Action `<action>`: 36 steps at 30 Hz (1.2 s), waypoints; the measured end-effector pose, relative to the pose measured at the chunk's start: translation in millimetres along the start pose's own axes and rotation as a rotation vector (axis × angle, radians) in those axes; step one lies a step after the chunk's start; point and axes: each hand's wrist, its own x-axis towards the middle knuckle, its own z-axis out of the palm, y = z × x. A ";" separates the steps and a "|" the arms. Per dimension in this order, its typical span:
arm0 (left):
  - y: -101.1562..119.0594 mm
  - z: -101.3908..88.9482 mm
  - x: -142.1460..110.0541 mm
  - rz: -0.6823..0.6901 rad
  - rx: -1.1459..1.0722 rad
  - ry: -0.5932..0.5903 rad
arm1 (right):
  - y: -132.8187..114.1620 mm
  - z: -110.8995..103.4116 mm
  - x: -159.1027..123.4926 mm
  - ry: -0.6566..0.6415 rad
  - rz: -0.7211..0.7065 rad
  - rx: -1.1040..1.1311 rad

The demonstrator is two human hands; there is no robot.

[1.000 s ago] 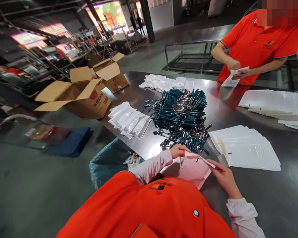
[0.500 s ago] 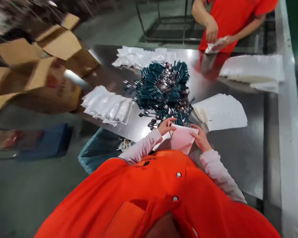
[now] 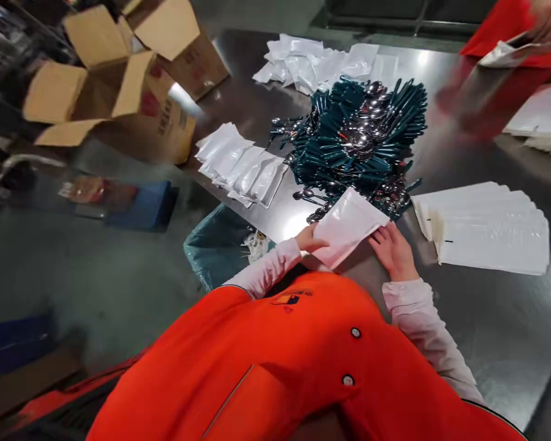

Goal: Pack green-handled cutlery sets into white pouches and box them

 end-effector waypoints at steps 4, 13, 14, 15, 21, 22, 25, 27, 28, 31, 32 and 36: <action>37.6 -132.7 11.6 -0.050 0.337 0.264 | 12.7 -9.0 2.6 0.001 0.130 -0.111; 89.8 -344.3 43.6 -0.490 1.047 0.824 | 26.8 5.6 -15.3 0.091 0.353 -0.253; 78.7 -344.3 43.5 -0.507 1.043 0.929 | 26.8 5.0 -15.2 0.105 0.353 -0.294; 65.0 -339.9 40.6 -0.521 1.030 1.030 | 27.1 3.3 -15.2 0.121 0.352 -0.334; -35.7 -279.8 -25.3 -0.640 0.930 1.240 | 30.9 -16.3 -16.6 0.167 0.376 -0.402; -49.0 -271.9 -37.8 -0.653 0.916 1.238 | 31.0 -19.0 -15.3 0.163 0.377 -0.401; -68.1 -252.4 -56.5 -0.586 0.879 1.245 | 29.9 -22.7 -7.1 0.157 0.362 -0.413; -60.0 -235.2 -46.8 -0.458 0.887 1.225 | 27.0 -20.7 1.4 0.149 0.332 -0.437; -50.4 -223.0 -35.7 -0.383 0.895 1.188 | 24.2 -18.1 6.3 0.138 0.298 -0.459; -9.9 -167.2 11.4 -0.143 0.847 0.997 | 6.0 -3.7 26.8 0.102 0.056 -0.596; 3.5 -142.5 27.4 -0.061 0.791 0.929 | -4.5 3.4 36.8 0.089 -0.055 -0.669; 35.4 -30.6 67.3 0.213 0.505 0.494 | -64.7 43.1 101.5 0.014 -0.427 -0.971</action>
